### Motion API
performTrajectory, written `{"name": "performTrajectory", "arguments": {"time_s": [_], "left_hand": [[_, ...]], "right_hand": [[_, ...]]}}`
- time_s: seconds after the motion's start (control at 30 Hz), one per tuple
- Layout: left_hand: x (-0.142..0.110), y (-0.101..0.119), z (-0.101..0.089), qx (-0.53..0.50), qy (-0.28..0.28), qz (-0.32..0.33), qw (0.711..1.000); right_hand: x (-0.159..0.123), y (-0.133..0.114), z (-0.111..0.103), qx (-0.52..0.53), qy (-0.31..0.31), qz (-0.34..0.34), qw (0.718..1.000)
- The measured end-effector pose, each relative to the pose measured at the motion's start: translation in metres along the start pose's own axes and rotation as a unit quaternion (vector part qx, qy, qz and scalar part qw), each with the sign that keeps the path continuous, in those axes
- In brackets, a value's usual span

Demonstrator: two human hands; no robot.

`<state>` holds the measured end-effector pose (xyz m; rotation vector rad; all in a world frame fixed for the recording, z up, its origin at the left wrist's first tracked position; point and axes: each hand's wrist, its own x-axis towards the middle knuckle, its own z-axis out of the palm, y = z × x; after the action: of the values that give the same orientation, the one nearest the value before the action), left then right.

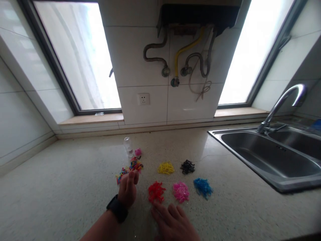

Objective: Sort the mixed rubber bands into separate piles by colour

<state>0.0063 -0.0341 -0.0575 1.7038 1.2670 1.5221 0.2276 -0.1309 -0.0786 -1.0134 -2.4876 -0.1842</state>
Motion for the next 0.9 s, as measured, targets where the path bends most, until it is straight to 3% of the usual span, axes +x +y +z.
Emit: {"name": "performTrajectory", "arguments": {"time_s": [0.17, 0.27, 0.33, 0.4, 0.53, 0.63, 0.77, 0.83, 0.9], "left_hand": [[0.001, -0.005, 0.000, -0.014, 0.011, 0.001, 1.000], [0.006, -0.005, -0.004, -0.018, 0.036, -0.014, 0.999], [0.013, -0.004, -0.010, -0.015, 0.056, -0.033, 0.998], [0.021, -0.004, -0.019, 0.014, 0.080, -0.047, 0.996], [0.039, -0.007, -0.041, 0.111, 0.104, -0.042, 0.987], [0.050, -0.010, -0.054, 0.216, 0.053, -0.043, 0.974], [0.059, -0.017, -0.066, 0.313, -0.042, -0.018, 0.949], [0.061, -0.021, -0.069, 0.329, -0.082, 0.014, 0.941], [0.061, -0.025, -0.071, 0.337, -0.117, 0.025, 0.934]], "right_hand": [[-0.012, 0.012, 0.012, -0.001, 0.014, -0.010, 1.000], [-0.016, 0.022, 0.003, 0.064, 0.016, -0.005, 0.998], [-0.018, 0.032, -0.014, 0.103, 0.029, 0.004, 0.994], [-0.021, 0.047, -0.038, 0.111, 0.084, 0.034, 0.990], [-0.037, 0.101, -0.081, 0.077, 0.165, 0.150, 0.972], [-0.057, 0.150, -0.089, 0.065, 0.250, 0.236, 0.937], [-0.075, 0.191, -0.077, 0.080, 0.293, 0.419, 0.856], [-0.075, 0.197, -0.071, 0.089, 0.268, 0.431, 0.857], [-0.073, 0.198, -0.067, 0.094, 0.231, 0.406, 0.879]]}}
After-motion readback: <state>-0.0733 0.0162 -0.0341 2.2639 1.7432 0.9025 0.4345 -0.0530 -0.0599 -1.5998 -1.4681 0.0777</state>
